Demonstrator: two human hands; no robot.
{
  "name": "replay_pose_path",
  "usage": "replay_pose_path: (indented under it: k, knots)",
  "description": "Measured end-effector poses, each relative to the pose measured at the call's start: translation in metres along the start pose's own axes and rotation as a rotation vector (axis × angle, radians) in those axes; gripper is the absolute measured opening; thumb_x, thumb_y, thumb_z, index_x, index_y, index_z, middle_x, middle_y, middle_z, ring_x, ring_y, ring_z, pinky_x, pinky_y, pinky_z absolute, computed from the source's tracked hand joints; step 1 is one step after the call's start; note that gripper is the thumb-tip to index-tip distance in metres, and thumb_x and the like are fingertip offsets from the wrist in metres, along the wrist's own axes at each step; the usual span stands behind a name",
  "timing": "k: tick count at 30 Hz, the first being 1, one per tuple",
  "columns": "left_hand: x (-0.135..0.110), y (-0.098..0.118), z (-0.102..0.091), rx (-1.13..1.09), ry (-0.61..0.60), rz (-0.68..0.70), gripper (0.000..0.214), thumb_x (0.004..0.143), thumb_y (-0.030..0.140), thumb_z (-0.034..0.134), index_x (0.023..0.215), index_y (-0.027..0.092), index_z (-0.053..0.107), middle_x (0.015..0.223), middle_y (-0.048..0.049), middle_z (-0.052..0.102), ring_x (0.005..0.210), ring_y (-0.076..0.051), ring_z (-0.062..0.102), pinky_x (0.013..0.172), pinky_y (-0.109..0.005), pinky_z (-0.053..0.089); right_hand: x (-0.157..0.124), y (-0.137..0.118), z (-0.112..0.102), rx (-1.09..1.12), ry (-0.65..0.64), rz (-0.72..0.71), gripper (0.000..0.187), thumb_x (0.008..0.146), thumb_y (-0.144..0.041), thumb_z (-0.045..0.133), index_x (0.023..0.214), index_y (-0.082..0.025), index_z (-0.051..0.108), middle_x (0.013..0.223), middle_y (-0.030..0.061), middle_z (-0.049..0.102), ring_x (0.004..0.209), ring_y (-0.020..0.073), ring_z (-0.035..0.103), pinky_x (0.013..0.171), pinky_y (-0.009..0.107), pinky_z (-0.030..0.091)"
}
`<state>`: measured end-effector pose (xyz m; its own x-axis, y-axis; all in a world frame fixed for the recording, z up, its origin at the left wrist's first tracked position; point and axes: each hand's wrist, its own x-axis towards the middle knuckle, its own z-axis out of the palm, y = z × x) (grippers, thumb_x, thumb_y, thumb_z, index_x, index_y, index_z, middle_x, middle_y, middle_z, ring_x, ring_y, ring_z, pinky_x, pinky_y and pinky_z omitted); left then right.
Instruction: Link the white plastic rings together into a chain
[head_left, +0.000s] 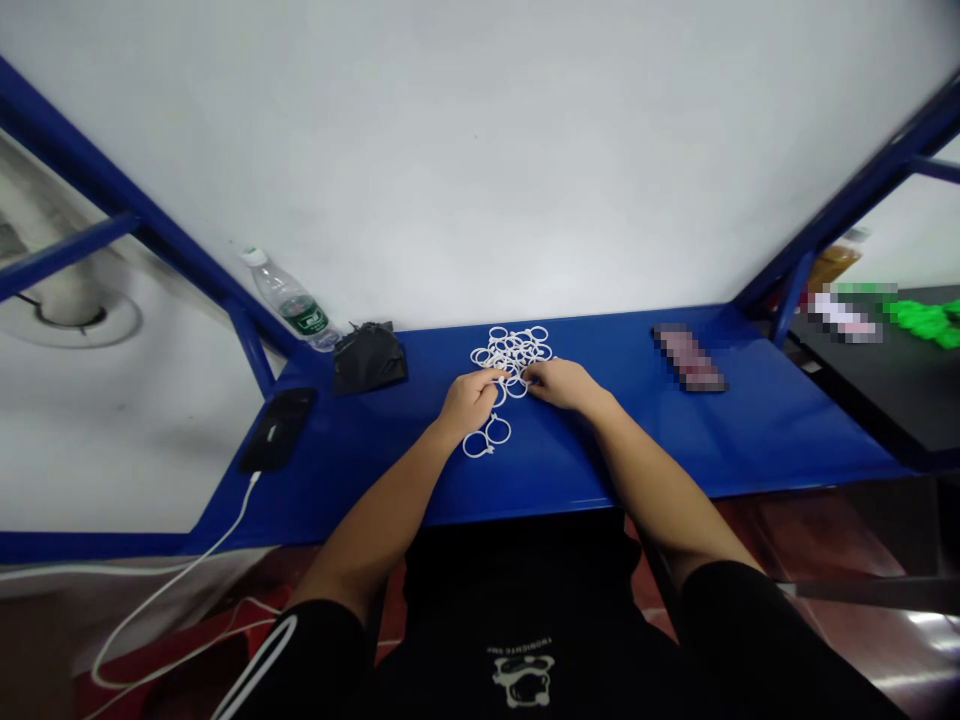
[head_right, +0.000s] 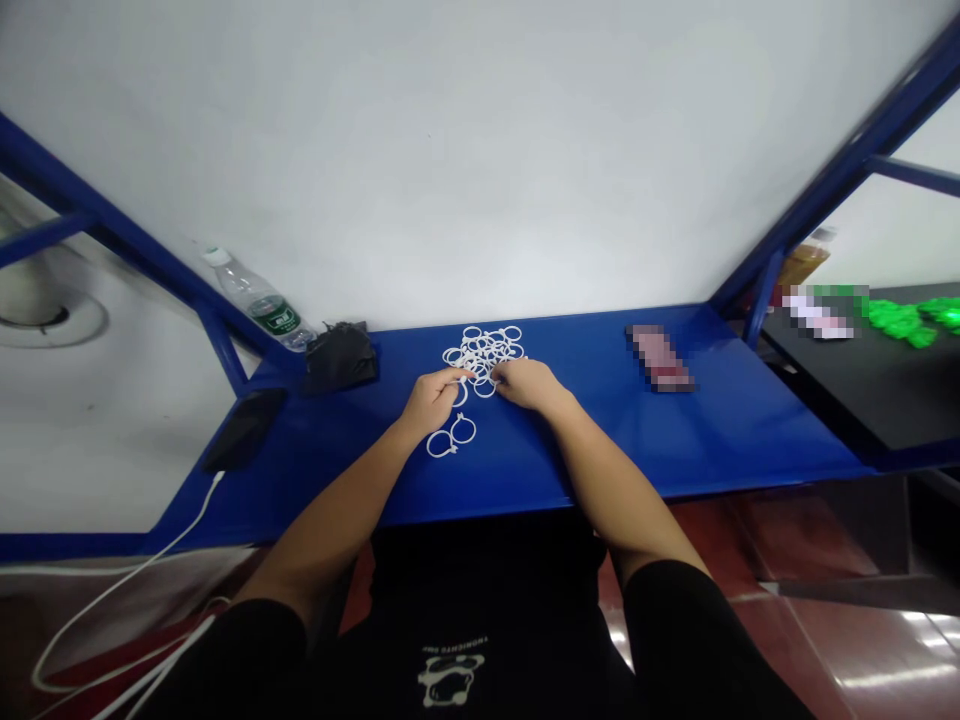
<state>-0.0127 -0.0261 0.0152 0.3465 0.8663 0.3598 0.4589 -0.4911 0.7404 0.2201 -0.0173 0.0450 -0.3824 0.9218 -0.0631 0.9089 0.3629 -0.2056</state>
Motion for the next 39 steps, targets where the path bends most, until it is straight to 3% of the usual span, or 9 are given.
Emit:
replay_pose_path:
  k: [7, 13, 20, 24, 29, 35, 39]
  knots:
    - [-0.001, -0.001, 0.003, -0.109, 0.081, 0.032, 0.028, 0.097, 0.024, 0.055, 0.113, 0.018, 0.077, 0.06, 0.0046, 0.059, 0.052, -0.011, 0.051, 0.059, -0.024, 0.041, -0.001, -0.007, -0.003, 0.053, 0.101, -0.004, 0.024, 0.102, -0.037, 0.057, 0.112, -0.024, 0.076, 0.1, 0.0065, 0.08, 0.089, 0.0223, 0.071, 0.071, 0.028, 0.041]
    - [0.001, -0.003, 0.008, -0.179, 0.177, -0.004, 0.027, 0.095, 0.033, 0.064, 0.116, 0.018, 0.075, 0.079, 0.0001, 0.072, 0.056, -0.009, 0.057, 0.06, -0.022, 0.046, -0.001, -0.011, -0.005, 0.152, 0.242, 0.024, 0.028, 0.104, -0.036, 0.053, 0.115, -0.023, 0.075, 0.097, 0.006, 0.081, 0.084, 0.0206, 0.071, 0.073, 0.028, 0.042]
    - [0.0, -0.002, 0.006, -0.218, 0.204, -0.086, 0.016, 0.087, 0.029, 0.067, 0.095, 0.018, 0.076, 0.075, -0.0008, 0.076, 0.058, -0.012, 0.064, 0.058, -0.023, 0.049, -0.001, -0.01, 0.001, 0.386, 0.423, -0.03, 0.022, 0.094, -0.023, 0.057, 0.105, -0.019, 0.075, 0.097, 0.0056, 0.08, 0.075, 0.0173, 0.067, 0.072, 0.027, 0.046]
    - [0.0, -0.003, 0.005, -0.182, 0.153, -0.035, 0.018, 0.089, 0.02, 0.059, 0.086, 0.018, 0.077, 0.072, -0.0015, 0.077, 0.063, -0.015, 0.07, 0.064, -0.025, 0.055, 0.0, -0.009, 0.002, 0.435, 0.479, -0.112, 0.026, 0.09, -0.018, 0.055, 0.104, -0.019, 0.078, 0.104, 0.0072, 0.079, 0.085, 0.0191, 0.069, 0.081, 0.029, 0.05]
    - [-0.001, 0.0, 0.004, 0.001, 0.083, 0.013, 0.017, 0.09, 0.02, 0.065, 0.097, 0.021, 0.08, 0.08, -0.0016, 0.079, 0.064, -0.014, 0.07, 0.068, -0.026, 0.056, 0.002, -0.01, 0.006, 0.375, 0.413, -0.167, 0.031, 0.091, -0.017, 0.055, 0.11, -0.019, 0.079, 0.108, 0.009, 0.078, 0.097, 0.0215, 0.07, 0.089, 0.032, 0.052]
    - [-0.008, 0.013, 0.012, 0.216, -0.198, 0.249, 0.02, 0.096, 0.032, 0.068, 0.112, 0.025, 0.079, 0.111, -0.0046, 0.077, 0.097, -0.019, 0.073, 0.089, -0.032, 0.058, 0.002, -0.014, 0.01, 0.287, 0.397, -0.111, 0.033, 0.096, -0.02, 0.054, 0.117, -0.019, 0.079, 0.113, 0.0096, 0.077, 0.098, 0.0216, 0.069, 0.088, 0.031, 0.051]
    - [-0.012, 0.022, 0.026, 0.395, -0.357, 0.213, 0.041, 0.099, 0.037, 0.066, 0.139, 0.028, 0.068, 0.134, -0.0082, 0.067, 0.113, -0.024, 0.07, 0.094, -0.036, 0.058, 0.004, -0.01, 0.01, 0.323, 0.468, -0.071, 0.037, 0.097, -0.018, 0.05, 0.123, -0.017, 0.077, 0.113, 0.0112, 0.076, 0.099, 0.022, 0.069, 0.089, 0.032, 0.052]
